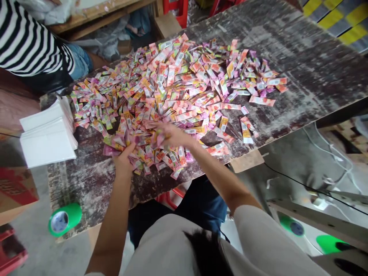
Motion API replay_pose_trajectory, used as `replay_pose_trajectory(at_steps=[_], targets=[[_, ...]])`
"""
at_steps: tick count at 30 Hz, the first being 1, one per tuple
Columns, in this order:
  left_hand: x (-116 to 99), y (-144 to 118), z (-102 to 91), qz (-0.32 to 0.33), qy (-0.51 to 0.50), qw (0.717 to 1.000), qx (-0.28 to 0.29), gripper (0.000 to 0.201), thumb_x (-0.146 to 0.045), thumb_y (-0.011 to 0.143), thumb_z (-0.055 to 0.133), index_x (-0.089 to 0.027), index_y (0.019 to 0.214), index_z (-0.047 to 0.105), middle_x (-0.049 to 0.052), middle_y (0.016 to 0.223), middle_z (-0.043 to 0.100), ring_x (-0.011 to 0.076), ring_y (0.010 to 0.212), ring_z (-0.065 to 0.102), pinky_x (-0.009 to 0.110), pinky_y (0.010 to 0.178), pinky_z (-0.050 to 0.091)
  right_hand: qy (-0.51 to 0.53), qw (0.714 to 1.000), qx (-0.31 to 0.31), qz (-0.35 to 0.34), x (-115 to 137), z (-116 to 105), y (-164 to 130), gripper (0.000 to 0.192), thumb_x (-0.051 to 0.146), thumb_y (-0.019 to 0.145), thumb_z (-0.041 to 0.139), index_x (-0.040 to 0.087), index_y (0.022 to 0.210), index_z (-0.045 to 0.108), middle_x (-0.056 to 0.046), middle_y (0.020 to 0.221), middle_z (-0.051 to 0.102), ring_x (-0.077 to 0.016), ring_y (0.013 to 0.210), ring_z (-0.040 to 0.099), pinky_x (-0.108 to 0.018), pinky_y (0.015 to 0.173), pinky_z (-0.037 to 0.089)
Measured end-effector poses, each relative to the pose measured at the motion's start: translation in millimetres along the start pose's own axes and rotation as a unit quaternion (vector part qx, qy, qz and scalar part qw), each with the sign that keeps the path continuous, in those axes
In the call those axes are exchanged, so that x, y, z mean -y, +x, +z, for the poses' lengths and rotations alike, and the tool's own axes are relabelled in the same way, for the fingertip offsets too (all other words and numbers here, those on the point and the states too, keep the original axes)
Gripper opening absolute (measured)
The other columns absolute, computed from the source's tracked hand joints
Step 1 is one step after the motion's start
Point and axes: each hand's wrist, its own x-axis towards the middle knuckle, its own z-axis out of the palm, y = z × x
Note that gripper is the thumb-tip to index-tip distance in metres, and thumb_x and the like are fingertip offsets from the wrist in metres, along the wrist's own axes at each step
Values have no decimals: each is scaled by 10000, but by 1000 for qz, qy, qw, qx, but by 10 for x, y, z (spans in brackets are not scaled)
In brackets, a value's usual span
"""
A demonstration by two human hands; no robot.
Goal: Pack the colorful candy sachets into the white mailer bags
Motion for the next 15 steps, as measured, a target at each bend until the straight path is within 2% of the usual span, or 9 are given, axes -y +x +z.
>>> replay_pose_trajectory(at_steps=[1,2,4,7,9,12,14,15], targets=[[14,-99,-18,8,-8,1000,-13,286,-206,584,800,-220,841,675,-21,734,701,203,776,726,304,750,598,-5,999,50,-1,5,191,-83,259,313,667,754,224,909,731,-30,1109,717,-266,1071,657,-481,1016,508],[45,-187,-30,23,-15,999,-27,263,-200,578,797,-226,813,681,-17,738,712,216,796,731,313,751,601,2,998,62,14,-13,382,-149,238,302,659,749,243,889,734,-15,1061,731,-264,1040,670,-466,995,527],[147,-328,-70,32,-15,999,-27,320,-203,558,825,-245,852,704,-6,829,749,236,901,735,326,796,603,37,997,38,56,-90,720,-245,221,306,634,757,280,853,737,23,955,746,-251,976,691,-429,942,564],[324,-443,-214,-22,-5,1000,22,498,-230,478,901,-245,941,716,16,919,768,241,954,730,331,836,597,90,990,29,104,-179,1030,-346,162,344,620,747,305,776,726,56,812,730,-236,868,702,-399,847,599],[402,-446,-339,-68,-11,996,49,516,-234,447,917,-229,922,717,22,905,768,231,913,735,323,831,594,100,987,61,107,-170,1096,-395,124,310,607,739,293,726,710,49,776,721,-235,831,701,-384,821,599],[379,-300,-500,-94,-34,995,22,349,-276,521,875,-222,823,708,14,830,756,206,837,735,309,799,593,74,991,89,61,-109,1003,-414,177,219,563,771,264,720,702,10,854,736,-243,911,702,-369,884,575],[264,-100,-561,-92,-44,995,-9,217,-343,617,810,-216,738,682,10,734,725,188,754,724,302,751,595,77,992,72,65,-110,827,-371,188,255,619,766,251,795,703,-14,913,736,-230,932,701,-385,894,573],[188,20,-567,-84,-47,995,-19,195,-360,656,779,-210,693,659,7,681,699,177,704,711,297,722,594,96,991,36,86,-136,717,-329,194,305,668,744,242,846,696,-23,926,733,-218,914,704,-395,883,578]])
